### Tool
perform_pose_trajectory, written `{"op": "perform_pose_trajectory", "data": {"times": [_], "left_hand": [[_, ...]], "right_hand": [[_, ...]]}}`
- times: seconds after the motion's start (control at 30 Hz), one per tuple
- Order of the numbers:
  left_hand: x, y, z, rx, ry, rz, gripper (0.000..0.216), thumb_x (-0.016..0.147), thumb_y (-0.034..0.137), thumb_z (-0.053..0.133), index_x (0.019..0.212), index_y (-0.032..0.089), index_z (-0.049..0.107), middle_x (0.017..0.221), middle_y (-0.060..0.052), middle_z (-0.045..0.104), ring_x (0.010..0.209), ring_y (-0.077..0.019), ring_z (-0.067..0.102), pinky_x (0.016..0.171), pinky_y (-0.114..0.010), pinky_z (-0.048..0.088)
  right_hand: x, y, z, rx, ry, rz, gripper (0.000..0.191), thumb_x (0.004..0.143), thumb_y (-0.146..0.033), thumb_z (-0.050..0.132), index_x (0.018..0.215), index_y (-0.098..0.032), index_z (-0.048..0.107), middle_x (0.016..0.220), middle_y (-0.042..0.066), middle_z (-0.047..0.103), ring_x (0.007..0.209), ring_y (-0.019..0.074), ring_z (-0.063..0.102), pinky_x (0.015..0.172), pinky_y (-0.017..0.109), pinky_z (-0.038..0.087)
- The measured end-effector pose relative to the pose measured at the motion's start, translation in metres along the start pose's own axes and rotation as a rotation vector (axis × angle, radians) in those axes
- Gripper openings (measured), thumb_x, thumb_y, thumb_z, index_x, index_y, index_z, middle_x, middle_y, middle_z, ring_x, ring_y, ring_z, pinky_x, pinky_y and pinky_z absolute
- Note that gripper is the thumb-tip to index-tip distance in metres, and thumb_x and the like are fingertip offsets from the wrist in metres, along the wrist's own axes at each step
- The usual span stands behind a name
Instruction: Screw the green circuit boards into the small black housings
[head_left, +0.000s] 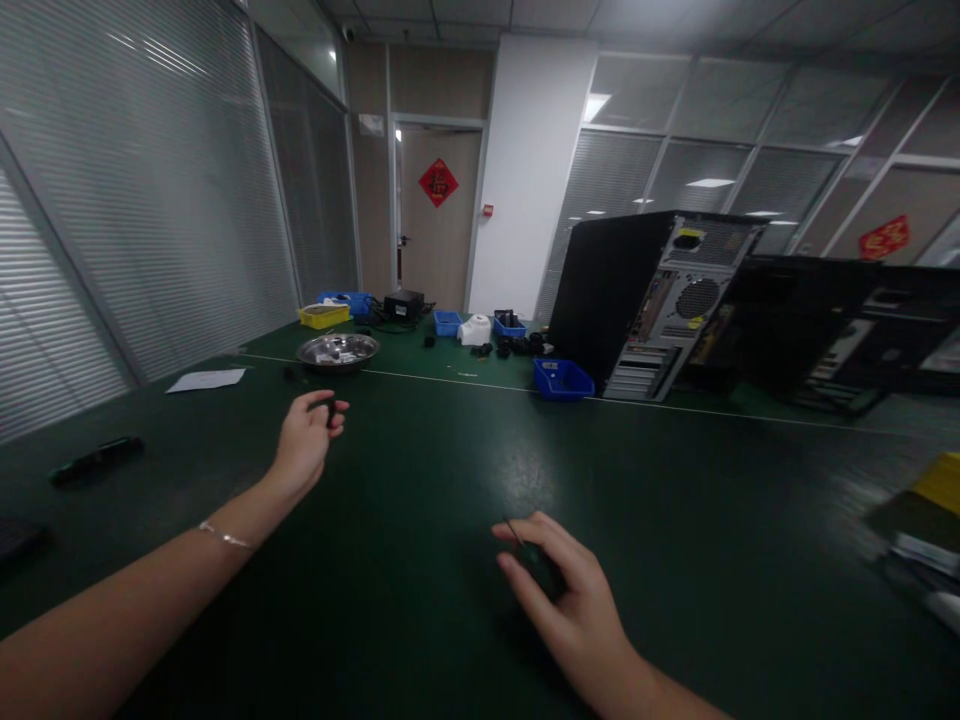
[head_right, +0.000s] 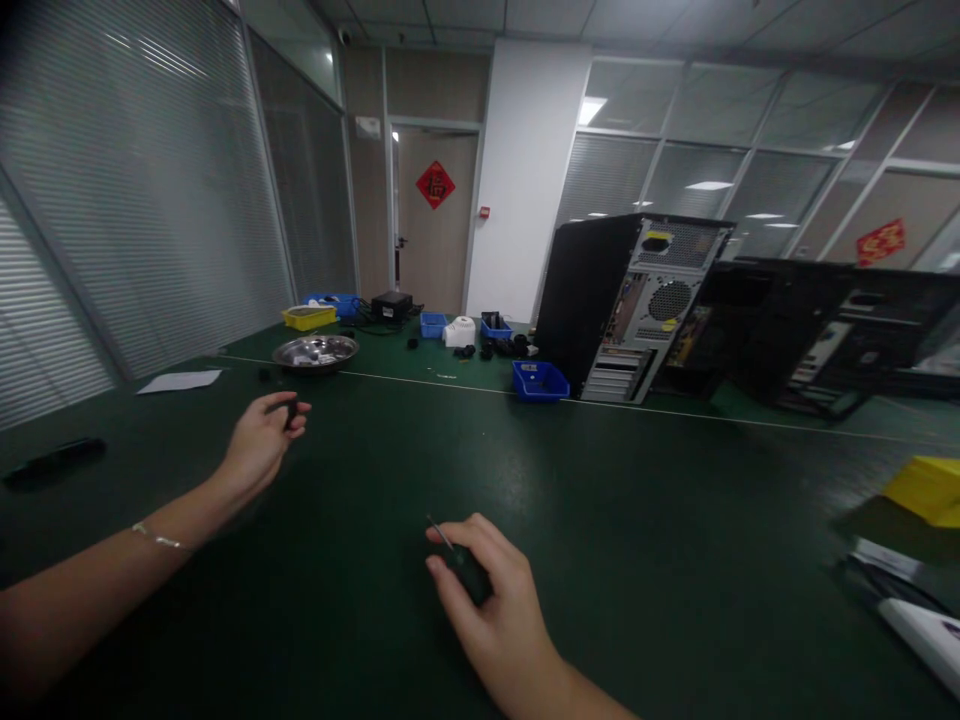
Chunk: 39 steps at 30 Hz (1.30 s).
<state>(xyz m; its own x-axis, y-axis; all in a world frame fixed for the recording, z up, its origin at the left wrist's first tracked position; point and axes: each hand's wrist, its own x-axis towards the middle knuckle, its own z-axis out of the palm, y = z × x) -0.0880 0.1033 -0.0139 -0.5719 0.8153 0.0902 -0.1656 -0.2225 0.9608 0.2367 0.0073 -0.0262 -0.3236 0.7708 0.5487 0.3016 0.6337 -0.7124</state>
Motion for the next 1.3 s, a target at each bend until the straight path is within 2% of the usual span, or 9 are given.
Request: {"op": "perform_pose_trajectory", "data": {"times": [0.1, 0.23, 0.33, 0.4, 0.53, 0.77, 0.87, 1.07, 1.3], "left_hand": [[-0.046, 0.000, 0.022, 0.010, -0.341, -0.102, 0.018, 0.095, 0.011, 0.048, 0.107, 0.013, 0.060, 0.091, -0.008, 0.068, 0.061, -0.0121, 0.055, 0.058, -0.026, 0.047], [-0.097, -0.002, 0.038, 0.022, -0.733, -0.200, 0.014, 0.094, 0.019, 0.054, 0.103, 0.013, 0.062, 0.097, -0.011, 0.070, 0.060, -0.0117, 0.050, 0.055, -0.026, 0.039], [-0.111, -0.007, 0.041, 0.033, -0.922, -0.255, 0.018, 0.092, 0.028, 0.059, 0.102, 0.013, 0.060, 0.094, -0.010, 0.069, 0.058, -0.0107, 0.047, 0.053, -0.025, 0.033], [-0.112, -0.011, 0.040, 0.029, -0.990, -0.276, 0.024, 0.092, 0.034, 0.058, 0.105, 0.014, 0.057, 0.094, -0.009, 0.068, 0.058, -0.0101, 0.045, 0.053, -0.025, 0.031], [-0.109, -0.016, 0.038, 0.028, -1.063, -0.298, 0.030, 0.093, 0.041, 0.056, 0.107, 0.015, 0.052, 0.091, -0.008, 0.065, 0.057, -0.0100, 0.043, 0.052, -0.025, 0.027], [-0.115, -0.011, 0.039, 0.059, -1.127, -0.259, 0.031, 0.092, 0.043, 0.056, 0.102, 0.015, 0.053, 0.095, -0.011, 0.066, 0.060, -0.0114, 0.043, 0.054, -0.026, 0.028], [-0.116, -0.010, 0.039, 0.095, -1.111, -0.227, 0.032, 0.093, 0.045, 0.052, 0.103, 0.014, 0.055, 0.090, -0.007, 0.062, 0.059, -0.0110, 0.044, 0.054, -0.026, 0.030], [-0.117, -0.007, 0.037, 0.211, -1.116, -0.140, 0.022, 0.087, 0.024, 0.065, 0.108, 0.018, 0.063, 0.099, -0.004, 0.062, 0.082, -0.0164, 0.055, 0.073, -0.029, 0.043], [-0.118, -0.007, 0.036, 0.307, -1.063, -0.059, 0.023, 0.086, 0.017, 0.064, 0.109, 0.018, 0.066, 0.099, -0.005, 0.066, 0.080, -0.0179, 0.061, 0.074, -0.032, 0.049]], "right_hand": [[0.002, 0.003, -0.005, -0.012, 0.041, 0.016, 0.022, 0.093, -0.026, 0.058, 0.113, -0.025, 0.067, 0.105, 0.007, 0.073, 0.101, 0.0239, 0.067, 0.083, 0.031, 0.055], [0.005, 0.004, -0.007, -0.004, 0.023, 0.100, 0.030, 0.097, -0.029, 0.052, 0.126, -0.025, 0.061, 0.120, 0.008, 0.068, 0.108, 0.0229, 0.065, 0.094, 0.034, 0.053], [0.005, 0.006, -0.005, -0.023, -0.085, 0.092, 0.032, 0.097, -0.029, 0.053, 0.129, -0.028, 0.061, 0.121, 0.008, 0.068, 0.112, 0.0235, 0.063, 0.096, 0.035, 0.051], [0.005, 0.006, -0.004, -0.049, -0.168, 0.060, 0.033, 0.097, -0.028, 0.055, 0.129, -0.030, 0.061, 0.113, 0.006, 0.071, 0.104, 0.0236, 0.065, 0.088, 0.033, 0.053], [0.007, 0.003, -0.003, -0.034, -0.276, 0.061, 0.035, 0.098, -0.026, 0.051, 0.131, -0.033, 0.060, 0.093, 0.004, 0.071, 0.081, 0.0202, 0.065, 0.071, 0.030, 0.052], [0.011, 0.002, -0.004, -0.011, -0.292, 0.093, 0.033, 0.100, -0.028, 0.048, 0.131, -0.028, 0.061, 0.086, 0.004, 0.066, 0.075, 0.0185, 0.062, 0.067, 0.028, 0.047], [0.012, 0.001, -0.004, 0.004, -0.333, 0.098, 0.033, 0.100, -0.029, 0.047, 0.130, -0.026, 0.062, 0.084, 0.004, 0.065, 0.075, 0.0185, 0.062, 0.066, 0.028, 0.047], [0.014, 0.002, -0.005, 0.024, -0.324, 0.107, 0.032, 0.099, -0.029, 0.050, 0.128, -0.027, 0.064, 0.083, 0.004, 0.064, 0.074, 0.0183, 0.062, 0.067, 0.029, 0.046], [0.010, 0.004, -0.004, 0.012, -0.316, 0.080, 0.034, 0.098, -0.026, 0.053, 0.130, -0.027, 0.063, 0.087, 0.005, 0.066, 0.076, 0.0177, 0.062, 0.068, 0.029, 0.049]]}}
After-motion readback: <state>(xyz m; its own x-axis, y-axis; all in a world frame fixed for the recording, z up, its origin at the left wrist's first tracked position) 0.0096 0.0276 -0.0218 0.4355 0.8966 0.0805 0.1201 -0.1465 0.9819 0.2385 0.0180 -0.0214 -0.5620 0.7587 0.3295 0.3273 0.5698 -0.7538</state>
